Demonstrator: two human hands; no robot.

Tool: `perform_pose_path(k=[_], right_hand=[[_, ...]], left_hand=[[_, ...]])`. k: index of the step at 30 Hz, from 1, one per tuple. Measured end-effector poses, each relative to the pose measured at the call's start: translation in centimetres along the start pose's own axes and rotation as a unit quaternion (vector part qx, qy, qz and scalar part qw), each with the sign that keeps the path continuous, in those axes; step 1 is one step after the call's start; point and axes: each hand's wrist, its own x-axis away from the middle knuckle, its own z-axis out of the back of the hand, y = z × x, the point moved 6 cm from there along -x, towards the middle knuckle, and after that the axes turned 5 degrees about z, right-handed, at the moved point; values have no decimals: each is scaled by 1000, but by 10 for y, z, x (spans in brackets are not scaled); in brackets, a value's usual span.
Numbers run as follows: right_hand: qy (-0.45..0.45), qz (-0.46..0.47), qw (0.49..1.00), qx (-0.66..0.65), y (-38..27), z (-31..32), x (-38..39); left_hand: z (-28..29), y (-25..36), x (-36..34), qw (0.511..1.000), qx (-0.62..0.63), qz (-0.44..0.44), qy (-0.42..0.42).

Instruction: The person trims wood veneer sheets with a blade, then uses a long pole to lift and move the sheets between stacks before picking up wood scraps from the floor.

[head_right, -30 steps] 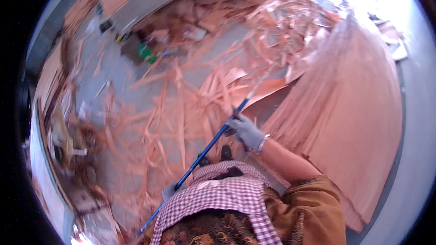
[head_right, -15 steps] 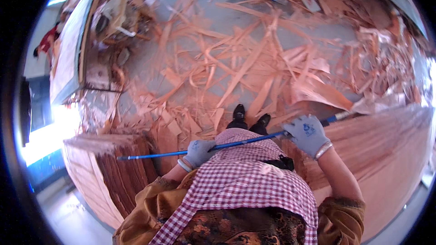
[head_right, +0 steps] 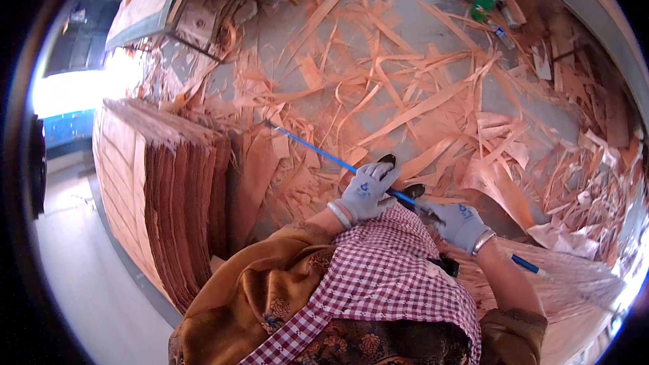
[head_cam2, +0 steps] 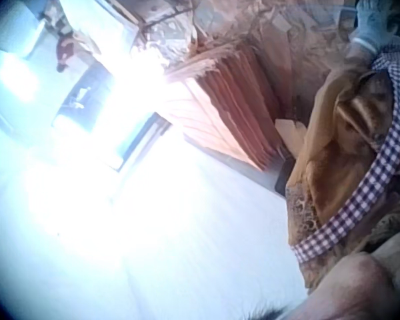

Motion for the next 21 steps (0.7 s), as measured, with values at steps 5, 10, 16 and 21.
perform_pose_path(k=[5, 10, 16, 21], right_hand=[[-65, -1, 998, -15, 29, -32, -53], [-32, -30, 994, -100, 30, -53, -124], [7, -143, 922, -359, 94, -56, -160], [119, -200, 835, -498, 183, -40, -66]], left_hand=[[-44, -82, 101, 947, 71, 277, -145], [-66, -124, 240, 824, 126, 532, -146], [-110, -98, 331, 692, 217, 668, -167], [-102, -74, 296, 684, 295, 650, -150]])
